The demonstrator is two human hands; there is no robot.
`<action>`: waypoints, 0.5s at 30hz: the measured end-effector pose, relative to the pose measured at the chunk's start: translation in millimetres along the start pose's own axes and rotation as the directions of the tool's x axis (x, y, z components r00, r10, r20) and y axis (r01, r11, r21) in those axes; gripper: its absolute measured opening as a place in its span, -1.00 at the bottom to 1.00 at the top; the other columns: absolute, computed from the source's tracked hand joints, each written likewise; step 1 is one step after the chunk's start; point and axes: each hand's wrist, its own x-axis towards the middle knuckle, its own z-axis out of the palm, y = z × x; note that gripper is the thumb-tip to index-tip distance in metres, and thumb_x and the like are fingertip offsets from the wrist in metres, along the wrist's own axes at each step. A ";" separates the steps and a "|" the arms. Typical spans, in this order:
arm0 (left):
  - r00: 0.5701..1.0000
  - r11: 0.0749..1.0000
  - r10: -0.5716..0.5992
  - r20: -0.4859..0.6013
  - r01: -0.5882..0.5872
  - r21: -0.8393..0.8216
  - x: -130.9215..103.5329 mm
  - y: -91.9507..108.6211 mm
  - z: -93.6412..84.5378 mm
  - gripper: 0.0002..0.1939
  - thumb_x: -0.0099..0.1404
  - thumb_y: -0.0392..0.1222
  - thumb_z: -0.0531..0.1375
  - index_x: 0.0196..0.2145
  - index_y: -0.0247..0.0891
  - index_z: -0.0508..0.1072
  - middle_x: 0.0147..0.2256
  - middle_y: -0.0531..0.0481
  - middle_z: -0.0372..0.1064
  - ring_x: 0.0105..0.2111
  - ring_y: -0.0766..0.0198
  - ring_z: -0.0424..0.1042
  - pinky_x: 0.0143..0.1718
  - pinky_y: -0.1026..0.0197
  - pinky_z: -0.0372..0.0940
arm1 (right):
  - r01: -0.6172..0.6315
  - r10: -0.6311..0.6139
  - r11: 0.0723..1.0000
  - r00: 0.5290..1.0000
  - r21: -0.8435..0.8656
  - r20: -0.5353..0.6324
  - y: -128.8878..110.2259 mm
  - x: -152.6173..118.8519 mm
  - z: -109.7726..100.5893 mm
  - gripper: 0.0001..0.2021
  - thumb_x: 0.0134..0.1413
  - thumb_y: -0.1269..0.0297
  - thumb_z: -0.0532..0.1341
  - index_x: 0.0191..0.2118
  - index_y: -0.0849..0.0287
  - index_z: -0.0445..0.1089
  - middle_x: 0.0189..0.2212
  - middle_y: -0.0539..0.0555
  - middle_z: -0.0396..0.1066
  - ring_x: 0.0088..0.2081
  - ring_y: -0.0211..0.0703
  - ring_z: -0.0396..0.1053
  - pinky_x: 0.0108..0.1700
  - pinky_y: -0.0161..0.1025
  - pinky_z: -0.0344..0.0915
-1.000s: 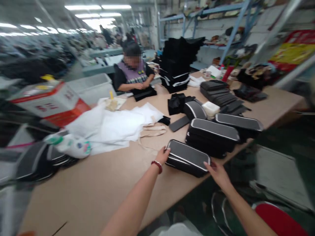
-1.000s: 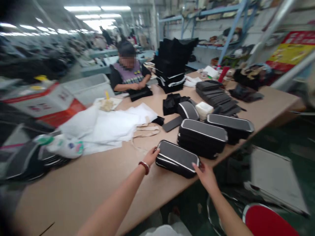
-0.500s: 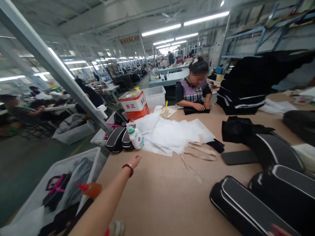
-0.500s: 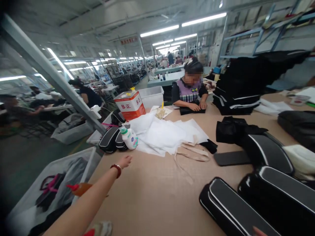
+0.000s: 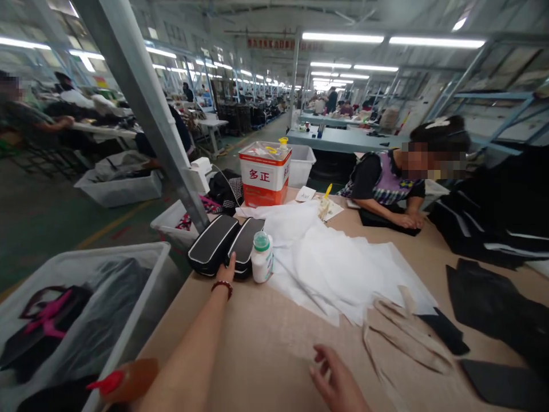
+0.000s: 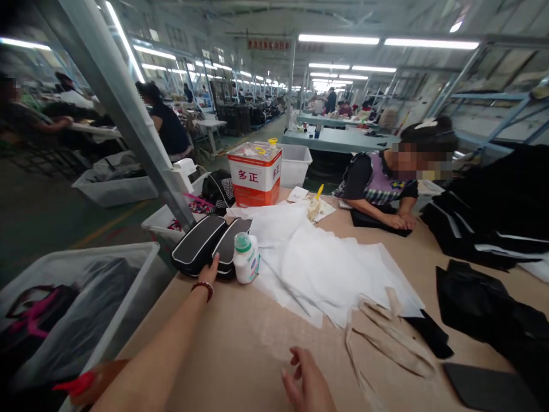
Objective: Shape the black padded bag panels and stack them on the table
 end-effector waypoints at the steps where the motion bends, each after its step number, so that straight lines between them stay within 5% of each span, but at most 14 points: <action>1: 1.000 1.000 -0.023 -0.002 0.023 -0.012 8.6 -2.1 4.3 -0.06 0.17 0.43 -0.09 0.09 -0.55 0.30 0.15 -0.53 0.21 0.22 -0.17 0.14 0.21 -0.06 0.05 | 0.015 -0.015 1.000 0.998 -0.002 0.065 -14.0 18.5 11.0 -0.63 0.01 0.08 0.15 -0.04 0.07 0.34 -0.25 0.12 0.45 -0.37 -0.10 0.42 -0.27 -0.15 0.39; 7: 0.998 0.996 -0.064 0.023 0.065 -0.055 33.2 -15.9 13.5 0.02 0.07 0.50 -0.04 0.12 -0.52 0.28 0.18 -0.47 0.20 0.24 -0.17 0.10 0.24 -0.03 0.02 | -0.006 -0.007 0.999 0.960 0.049 0.279 -69.1 116.3 79.5 -0.57 0.04 0.15 0.16 0.04 0.17 0.31 -0.13 0.18 0.46 -0.20 -0.04 0.44 -0.16 -0.10 0.38; 11: 0.997 0.993 -0.030 0.075 0.038 -0.114 37.4 -28.8 8.9 -0.05 0.04 0.46 0.07 0.07 -0.47 0.35 0.13 -0.40 0.29 0.20 -0.17 0.18 0.19 -0.04 0.11 | -0.036 0.001 0.991 0.962 0.125 0.275 -76.0 156.0 119.7 -0.46 0.00 0.15 0.21 0.13 0.19 0.26 0.04 0.23 0.38 -0.01 0.05 0.39 0.03 -0.01 0.32; 15: 0.986 0.981 0.001 0.164 0.031 -0.193 34.5 -38.4 3.0 -0.11 0.04 0.44 0.11 0.03 -0.41 0.40 0.09 -0.34 0.35 0.13 -0.11 0.30 0.04 0.02 0.29 | -0.121 0.077 0.980 0.964 0.159 0.254 -76.9 175.6 134.6 -0.45 0.01 0.08 0.21 0.12 0.23 0.27 0.06 0.23 0.36 0.01 0.03 0.37 0.08 -0.05 0.27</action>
